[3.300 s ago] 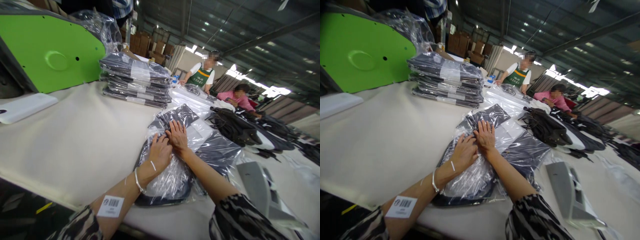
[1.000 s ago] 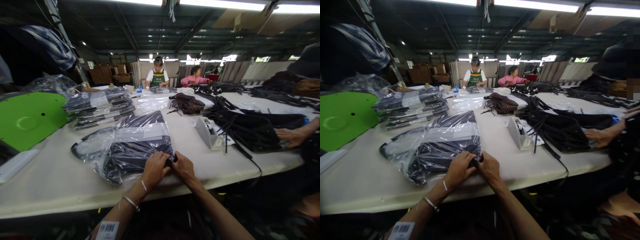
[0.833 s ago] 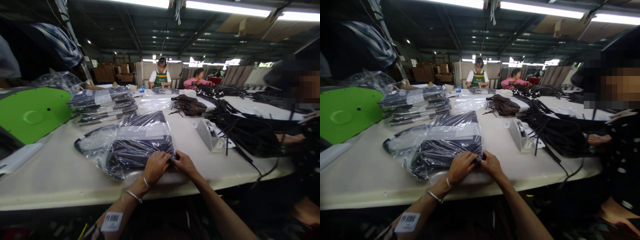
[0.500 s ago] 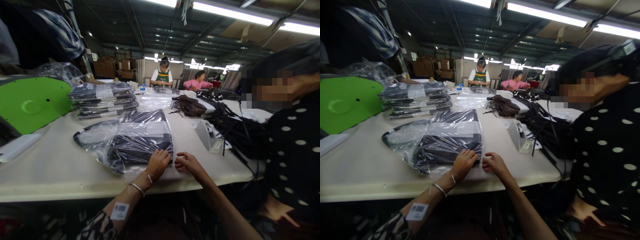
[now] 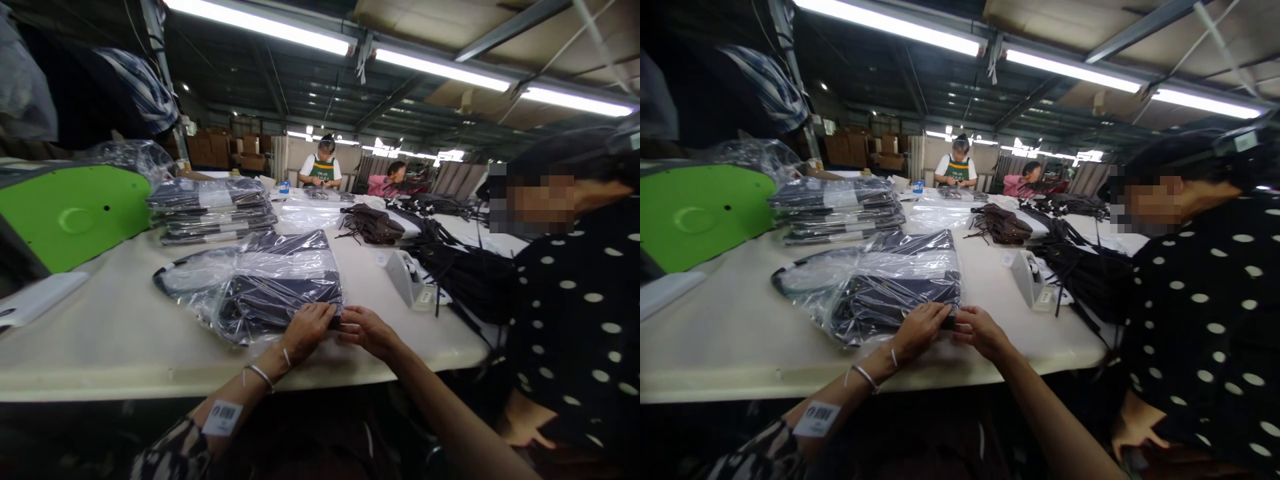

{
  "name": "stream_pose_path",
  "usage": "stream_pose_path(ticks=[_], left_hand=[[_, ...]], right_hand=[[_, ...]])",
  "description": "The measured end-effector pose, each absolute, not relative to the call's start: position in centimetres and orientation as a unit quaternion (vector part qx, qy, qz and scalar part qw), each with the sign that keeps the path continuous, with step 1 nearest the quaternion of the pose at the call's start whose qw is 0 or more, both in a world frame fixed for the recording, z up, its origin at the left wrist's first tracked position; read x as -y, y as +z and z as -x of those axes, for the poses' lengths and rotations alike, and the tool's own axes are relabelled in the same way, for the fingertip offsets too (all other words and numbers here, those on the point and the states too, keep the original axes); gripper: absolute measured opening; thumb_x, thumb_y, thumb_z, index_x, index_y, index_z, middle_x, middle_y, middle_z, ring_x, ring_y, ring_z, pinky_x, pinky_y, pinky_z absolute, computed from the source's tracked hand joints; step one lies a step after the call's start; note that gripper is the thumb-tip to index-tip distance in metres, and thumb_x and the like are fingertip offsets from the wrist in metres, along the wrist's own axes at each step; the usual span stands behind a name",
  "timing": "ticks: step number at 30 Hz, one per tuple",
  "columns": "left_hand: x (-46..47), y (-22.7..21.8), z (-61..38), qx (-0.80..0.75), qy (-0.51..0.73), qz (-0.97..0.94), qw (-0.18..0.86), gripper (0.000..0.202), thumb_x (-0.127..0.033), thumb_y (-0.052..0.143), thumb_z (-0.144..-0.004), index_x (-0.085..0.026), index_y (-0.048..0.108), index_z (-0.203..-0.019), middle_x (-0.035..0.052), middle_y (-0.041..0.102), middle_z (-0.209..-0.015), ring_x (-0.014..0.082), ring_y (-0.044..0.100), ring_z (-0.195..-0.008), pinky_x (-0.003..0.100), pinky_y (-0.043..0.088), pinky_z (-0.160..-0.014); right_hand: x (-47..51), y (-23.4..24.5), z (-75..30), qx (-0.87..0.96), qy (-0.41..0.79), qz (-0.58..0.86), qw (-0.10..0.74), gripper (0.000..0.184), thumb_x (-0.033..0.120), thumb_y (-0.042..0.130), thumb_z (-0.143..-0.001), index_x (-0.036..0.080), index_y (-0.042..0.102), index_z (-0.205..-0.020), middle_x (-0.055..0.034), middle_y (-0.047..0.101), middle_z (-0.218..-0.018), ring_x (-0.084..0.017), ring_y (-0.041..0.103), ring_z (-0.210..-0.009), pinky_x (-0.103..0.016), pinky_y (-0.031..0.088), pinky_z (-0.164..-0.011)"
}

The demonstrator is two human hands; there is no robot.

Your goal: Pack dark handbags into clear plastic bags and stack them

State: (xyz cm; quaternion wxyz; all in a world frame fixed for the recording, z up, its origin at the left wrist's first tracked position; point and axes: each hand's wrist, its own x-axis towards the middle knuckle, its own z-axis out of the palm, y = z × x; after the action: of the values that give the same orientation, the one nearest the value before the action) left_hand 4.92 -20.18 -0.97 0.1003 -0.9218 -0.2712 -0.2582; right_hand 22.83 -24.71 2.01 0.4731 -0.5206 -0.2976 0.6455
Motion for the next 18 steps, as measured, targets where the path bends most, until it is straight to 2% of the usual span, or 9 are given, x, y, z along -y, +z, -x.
stream_pose_path(ticks=[3, 6, 9, 11, 15, 18], left_hand=[[20.1, -0.4, -4.2, 0.301, -0.334, 0.892, 0.037, 0.045, -0.011, 0.052, -0.090, -0.015, 0.046, -0.135, 0.0109, 0.065, -0.121, 0.0227, 0.062, -0.110, 0.039, 0.049, -0.095], [20.3, 0.3, -3.5, 0.306, -0.381, 0.872, -0.014, 0.048, -0.012, 0.055, -0.086, -0.018, 0.046, -0.133, 0.0103, 0.064, -0.125, 0.0217, 0.060, -0.116, 0.039, 0.048, -0.101], [20.4, 0.2, -3.0, 0.279, -0.362, 0.890, -0.004, 0.054, -0.016, 0.060, -0.085, -0.016, 0.042, -0.136, 0.0118, 0.061, -0.131, 0.0233, 0.056, -0.122, 0.041, 0.045, -0.103], [20.3, -0.2, -3.1, 0.272, -0.334, 0.902, 0.031, 0.051, -0.016, 0.058, -0.087, -0.016, 0.042, -0.136, 0.0121, 0.060, -0.131, 0.0235, 0.055, -0.123, 0.040, 0.045, -0.102], [19.6, -1.1, -3.8, 0.272, -0.319, 0.901, 0.113, 0.030, -0.016, 0.045, -0.097, -0.016, 0.049, -0.126, 0.0116, 0.064, -0.119, 0.0225, 0.060, -0.111, 0.040, 0.045, -0.096], [19.0, -1.4, -4.1, 0.268, -0.313, 0.903, 0.121, 0.020, -0.021, 0.043, -0.099, -0.017, 0.054, -0.115, 0.0083, 0.066, -0.104, 0.0210, 0.061, -0.097, 0.037, 0.046, -0.087]], right_hand=[[24.0, 2.2, -22.1, 0.234, 0.675, 0.459, 0.528, 0.046, 0.035, 0.086, -0.065, 0.016, 0.058, -0.097, -0.0048, 0.069, -0.086, -0.018, 0.069, -0.075, -0.035, 0.057, -0.079], [23.0, 2.7, -22.1, 0.207, 0.689, 0.440, 0.538, 0.044, 0.032, 0.084, -0.069, 0.015, 0.060, -0.102, -0.0073, 0.069, -0.094, -0.019, 0.070, -0.081, -0.036, 0.059, -0.082], [22.5, 3.4, -22.5, 0.227, 0.701, 0.446, 0.508, 0.042, 0.032, 0.083, -0.071, 0.015, 0.059, -0.102, -0.0081, 0.069, -0.094, -0.020, 0.070, -0.082, -0.036, 0.060, -0.079], [22.4, 3.6, -22.7, 0.245, 0.699, 0.455, 0.494, 0.042, 0.034, 0.083, -0.071, 0.016, 0.059, -0.100, -0.0071, 0.069, -0.091, -0.019, 0.070, -0.079, -0.034, 0.059, -0.076], [22.3, 3.5, -22.4, 0.272, 0.691, 0.467, 0.481, 0.042, 0.031, 0.085, -0.066, 0.020, 0.058, -0.096, -0.0024, 0.069, -0.088, -0.016, 0.068, -0.073, -0.030, 0.058, -0.071], [22.2, 3.0, -22.0, 0.306, 0.659, 0.494, 0.479, 0.040, 0.027, 0.084, -0.062, 0.021, 0.056, -0.091, -0.0005, 0.069, -0.086, -0.016, 0.067, -0.072, -0.031, 0.056, -0.071]])
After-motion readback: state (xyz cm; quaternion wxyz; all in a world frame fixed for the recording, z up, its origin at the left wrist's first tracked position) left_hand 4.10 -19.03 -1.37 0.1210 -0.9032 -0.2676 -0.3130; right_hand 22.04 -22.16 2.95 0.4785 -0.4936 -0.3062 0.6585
